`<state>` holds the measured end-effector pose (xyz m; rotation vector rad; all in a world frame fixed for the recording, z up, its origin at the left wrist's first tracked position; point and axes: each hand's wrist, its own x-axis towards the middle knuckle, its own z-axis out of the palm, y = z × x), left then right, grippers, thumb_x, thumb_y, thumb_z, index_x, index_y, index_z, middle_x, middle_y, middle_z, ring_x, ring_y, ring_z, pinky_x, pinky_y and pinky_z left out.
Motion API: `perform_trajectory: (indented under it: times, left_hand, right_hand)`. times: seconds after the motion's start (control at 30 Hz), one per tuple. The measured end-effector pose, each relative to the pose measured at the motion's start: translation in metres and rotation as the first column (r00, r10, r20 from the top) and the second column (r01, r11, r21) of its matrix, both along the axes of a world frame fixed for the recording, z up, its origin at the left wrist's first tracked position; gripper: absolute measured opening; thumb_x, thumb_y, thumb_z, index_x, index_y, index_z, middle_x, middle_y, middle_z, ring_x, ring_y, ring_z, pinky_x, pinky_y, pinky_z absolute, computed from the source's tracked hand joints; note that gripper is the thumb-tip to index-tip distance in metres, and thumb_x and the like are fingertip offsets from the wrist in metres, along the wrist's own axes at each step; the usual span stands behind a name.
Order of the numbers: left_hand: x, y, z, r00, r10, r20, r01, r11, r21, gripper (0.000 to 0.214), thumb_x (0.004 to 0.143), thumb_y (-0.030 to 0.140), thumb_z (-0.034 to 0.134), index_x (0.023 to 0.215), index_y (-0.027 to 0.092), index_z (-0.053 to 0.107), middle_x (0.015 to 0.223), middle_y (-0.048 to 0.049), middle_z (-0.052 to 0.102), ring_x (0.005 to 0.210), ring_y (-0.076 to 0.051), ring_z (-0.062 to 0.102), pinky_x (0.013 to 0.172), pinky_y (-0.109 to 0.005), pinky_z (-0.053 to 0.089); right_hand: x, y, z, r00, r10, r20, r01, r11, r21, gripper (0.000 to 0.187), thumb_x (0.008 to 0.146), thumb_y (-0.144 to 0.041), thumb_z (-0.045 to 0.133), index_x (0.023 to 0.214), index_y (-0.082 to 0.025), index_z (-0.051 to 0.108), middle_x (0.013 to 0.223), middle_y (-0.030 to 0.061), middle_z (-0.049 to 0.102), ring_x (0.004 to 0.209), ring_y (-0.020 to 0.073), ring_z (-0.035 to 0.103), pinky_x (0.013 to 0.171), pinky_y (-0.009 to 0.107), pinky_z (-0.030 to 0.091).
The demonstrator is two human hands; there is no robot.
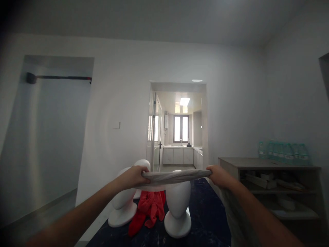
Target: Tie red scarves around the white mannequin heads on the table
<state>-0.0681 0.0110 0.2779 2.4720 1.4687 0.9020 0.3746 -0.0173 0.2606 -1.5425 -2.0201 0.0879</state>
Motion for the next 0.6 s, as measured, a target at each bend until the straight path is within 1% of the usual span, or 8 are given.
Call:
perform_trajectory:
  times: [0.1,0.2,0.27,0.33,0.4,0.47,0.53,0.6]
  left_hand:
    - [0.008,0.024,-0.031,0.956,-0.016,0.294,0.06,0.988,-0.141,0.016,0.062,0.027,0.083,0.073,0.02,0.073,0.057,0.0035,0.06,0.061,-0.016,0.052,0.061,-0.029,0.026]
    - [0.019,0.043,-0.05,0.871,-0.037,0.49,0.182,0.95,-0.252,0.017,0.068,0.025,0.08,0.064,0.019,0.065,0.05,0.0044,0.054,0.052,-0.013,0.045,0.058,-0.028,0.024]
    - [0.023,0.051,-0.054,0.818,-0.067,0.571,0.29,0.906,-0.309,0.022,0.076,0.033,0.076,0.065,0.019,0.062,0.046,0.0059,0.049,0.046,-0.011,0.04,0.054,-0.026,0.024]
    - [0.023,0.058,-0.052,0.729,-0.107,0.676,0.431,0.838,-0.333,0.026,0.083,0.039,0.071,0.068,0.02,0.06,0.043,0.0096,0.038,0.043,-0.01,0.033,0.051,-0.024,0.026]
    - [0.021,0.065,-0.047,0.59,-0.143,0.795,0.582,0.758,-0.295,0.027,0.088,0.04,0.065,0.07,0.02,0.058,0.043,0.0125,0.025,0.043,-0.009,0.03,0.051,-0.022,0.032]
    - [0.019,0.071,-0.043,0.39,-0.16,0.907,0.717,0.671,-0.19,0.026,0.093,0.037,0.06,0.073,0.02,0.057,0.045,0.0128,0.017,0.046,-0.01,0.034,0.056,-0.021,0.04]
    - [0.02,0.079,-0.039,0.192,-0.148,0.97,0.795,0.603,-0.065,0.023,0.096,0.033,0.056,0.079,0.018,0.061,0.047,0.0121,0.019,0.046,-0.009,0.036,0.056,-0.019,0.042]
    - [0.025,0.087,-0.037,0.072,-0.131,0.989,0.821,0.57,0.016,0.022,0.1,0.03,0.053,0.093,0.014,0.066,0.051,0.0114,0.026,0.043,-0.007,0.033,0.049,-0.016,0.037]
  right_hand:
    - [0.012,0.013,-0.033,0.904,0.106,-0.415,-0.197,0.964,-0.182,0.016,0.084,-0.031,0.055,0.085,-0.02,0.067,0.049,-0.0071,0.053,0.049,0.0154,0.059,0.057,0.027,0.048]
    - [0.022,0.027,-0.06,0.61,0.128,-0.782,-0.498,0.83,-0.252,0.014,0.082,-0.034,0.066,0.082,-0.019,0.066,0.047,-0.0122,0.042,0.04,0.0093,0.043,0.06,0.03,0.056]
    - [0.029,0.037,-0.07,0.417,0.132,-0.899,-0.664,0.72,-0.202,0.019,0.082,-0.033,0.069,0.071,-0.019,0.063,0.043,-0.0147,0.033,0.035,0.0052,0.024,0.051,0.028,0.054]
    - [0.035,0.047,-0.073,0.256,0.148,-0.955,-0.75,0.654,-0.1,0.026,0.08,-0.034,0.071,0.063,-0.02,0.059,0.04,-0.0161,0.025,0.034,0.0037,0.012,0.042,0.025,0.048]
    - [0.038,0.056,-0.071,0.144,0.182,-0.973,-0.751,0.66,0.012,0.03,0.079,-0.037,0.073,0.061,-0.021,0.056,0.04,-0.0163,0.023,0.034,0.0032,0.009,0.041,0.023,0.045]
    - [0.04,0.063,-0.067,0.059,0.217,-0.974,-0.718,0.688,0.109,0.029,0.079,-0.038,0.074,0.064,-0.021,0.056,0.043,-0.0152,0.027,0.035,0.0032,0.014,0.047,0.022,0.048]
    - [0.041,0.071,-0.063,-0.013,0.234,-0.972,-0.677,0.713,0.18,0.024,0.081,-0.035,0.075,0.071,-0.02,0.059,0.048,-0.0139,0.036,0.036,0.0029,0.021,0.052,0.021,0.05]
    - [0.042,0.079,-0.061,-0.051,0.222,-0.974,-0.645,0.737,0.202,0.017,0.083,-0.029,0.075,0.077,-0.02,0.062,0.049,-0.0136,0.04,0.036,0.0024,0.025,0.052,0.019,0.05]
